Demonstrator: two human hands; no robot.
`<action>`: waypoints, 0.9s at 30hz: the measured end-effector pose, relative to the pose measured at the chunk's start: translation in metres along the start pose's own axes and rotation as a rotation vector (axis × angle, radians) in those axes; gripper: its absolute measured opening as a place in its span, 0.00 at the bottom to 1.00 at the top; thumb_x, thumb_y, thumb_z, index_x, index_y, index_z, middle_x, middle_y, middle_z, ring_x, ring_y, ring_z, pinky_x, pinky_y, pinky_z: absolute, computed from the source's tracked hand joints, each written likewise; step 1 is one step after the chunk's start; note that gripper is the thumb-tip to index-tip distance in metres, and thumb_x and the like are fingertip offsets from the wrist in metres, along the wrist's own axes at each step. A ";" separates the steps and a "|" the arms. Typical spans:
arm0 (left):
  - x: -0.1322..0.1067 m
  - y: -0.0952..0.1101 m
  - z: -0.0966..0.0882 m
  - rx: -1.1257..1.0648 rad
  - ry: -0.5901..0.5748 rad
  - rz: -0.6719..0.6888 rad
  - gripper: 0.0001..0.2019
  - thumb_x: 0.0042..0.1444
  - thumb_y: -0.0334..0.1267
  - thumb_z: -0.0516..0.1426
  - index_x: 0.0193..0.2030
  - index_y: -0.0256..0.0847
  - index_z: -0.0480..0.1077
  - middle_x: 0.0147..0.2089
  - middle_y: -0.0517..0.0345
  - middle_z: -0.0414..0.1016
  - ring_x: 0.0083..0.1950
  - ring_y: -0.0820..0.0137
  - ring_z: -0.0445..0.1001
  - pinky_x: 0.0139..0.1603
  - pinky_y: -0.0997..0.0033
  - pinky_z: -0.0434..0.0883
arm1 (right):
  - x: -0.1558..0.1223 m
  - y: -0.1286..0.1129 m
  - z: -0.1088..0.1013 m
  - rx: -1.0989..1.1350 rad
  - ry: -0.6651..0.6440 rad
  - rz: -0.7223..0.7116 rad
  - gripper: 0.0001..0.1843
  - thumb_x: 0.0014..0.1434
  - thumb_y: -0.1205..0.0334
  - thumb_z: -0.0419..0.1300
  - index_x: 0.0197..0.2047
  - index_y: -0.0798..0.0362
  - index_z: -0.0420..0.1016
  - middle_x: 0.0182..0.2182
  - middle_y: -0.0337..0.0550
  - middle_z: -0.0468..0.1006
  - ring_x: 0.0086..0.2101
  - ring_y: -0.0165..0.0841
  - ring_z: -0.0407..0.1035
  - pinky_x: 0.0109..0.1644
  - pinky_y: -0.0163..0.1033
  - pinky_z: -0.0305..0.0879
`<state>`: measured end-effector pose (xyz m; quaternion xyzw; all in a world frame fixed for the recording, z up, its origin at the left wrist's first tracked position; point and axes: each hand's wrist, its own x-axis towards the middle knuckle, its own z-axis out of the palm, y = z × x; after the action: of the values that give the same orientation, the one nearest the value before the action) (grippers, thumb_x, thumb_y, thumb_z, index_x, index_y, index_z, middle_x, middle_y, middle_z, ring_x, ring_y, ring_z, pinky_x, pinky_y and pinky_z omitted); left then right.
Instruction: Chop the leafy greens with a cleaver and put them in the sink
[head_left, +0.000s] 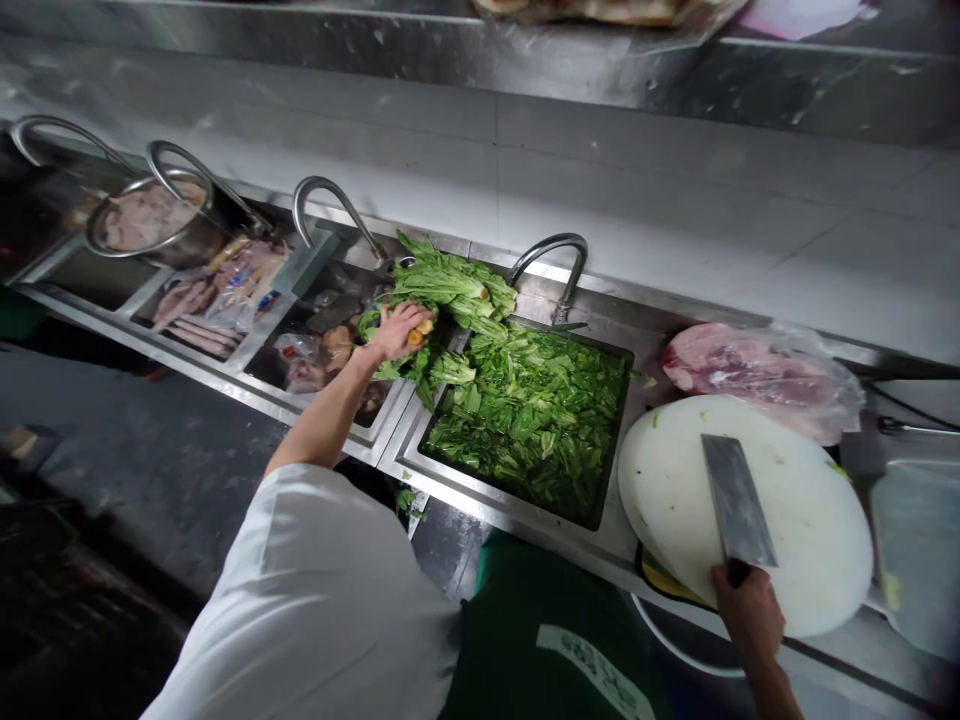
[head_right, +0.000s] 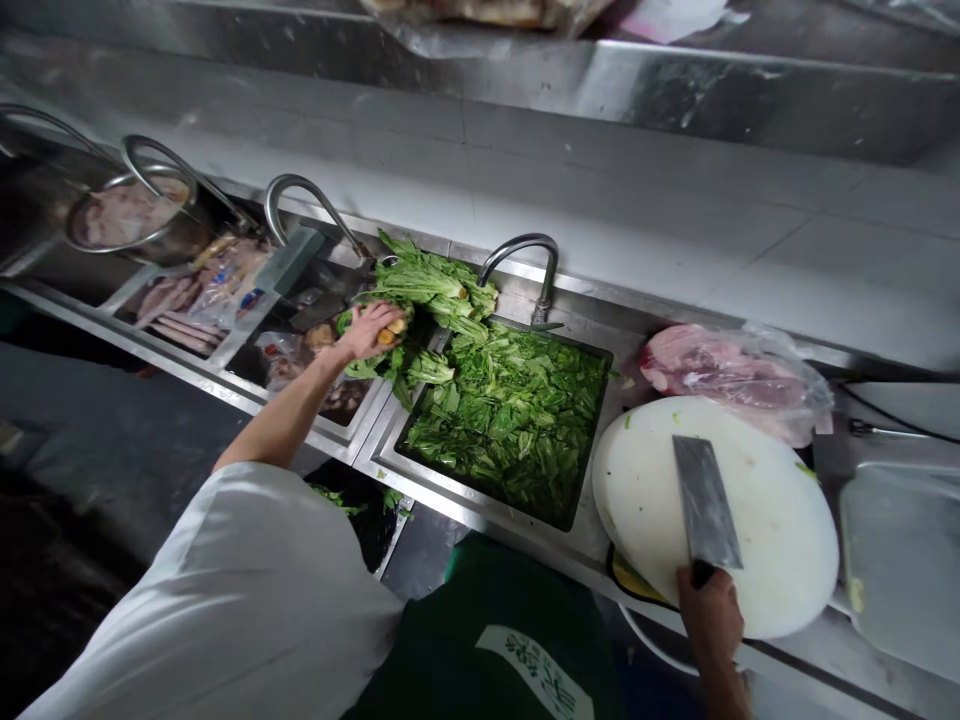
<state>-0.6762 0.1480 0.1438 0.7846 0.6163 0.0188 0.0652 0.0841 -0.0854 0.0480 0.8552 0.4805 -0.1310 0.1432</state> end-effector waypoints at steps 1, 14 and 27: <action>-0.010 0.002 -0.012 0.004 0.046 -0.038 0.33 0.58 0.50 0.53 0.69 0.39 0.60 0.67 0.41 0.62 0.69 0.46 0.52 0.65 0.40 0.48 | 0.002 0.001 0.002 0.004 0.002 -0.002 0.35 0.65 0.42 0.43 0.58 0.65 0.67 0.46 0.69 0.77 0.44 0.57 0.76 0.43 0.53 0.69; -0.054 0.253 -0.099 0.227 0.111 -0.012 0.37 0.49 0.42 0.56 0.69 0.43 0.60 0.61 0.43 0.68 0.65 0.35 0.54 0.59 0.33 0.55 | 0.009 0.032 -0.035 0.286 0.033 -0.111 0.22 0.62 0.53 0.53 0.52 0.59 0.73 0.37 0.55 0.82 0.39 0.43 0.75 0.42 0.40 0.64; 0.066 0.717 0.113 -0.035 -0.183 0.459 0.21 0.58 0.28 0.58 0.58 0.45 0.73 0.61 0.41 0.70 0.68 0.46 0.61 0.67 0.46 0.56 | 0.049 0.185 -0.034 0.605 -0.034 -0.198 0.22 0.59 0.45 0.49 0.37 0.54 0.75 0.33 0.56 0.81 0.35 0.43 0.74 0.38 0.40 0.64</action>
<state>0.0437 0.0364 0.1186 0.9013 0.4129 -0.0271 0.1283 0.2709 -0.1263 0.0832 0.8058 0.4981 -0.2955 -0.1233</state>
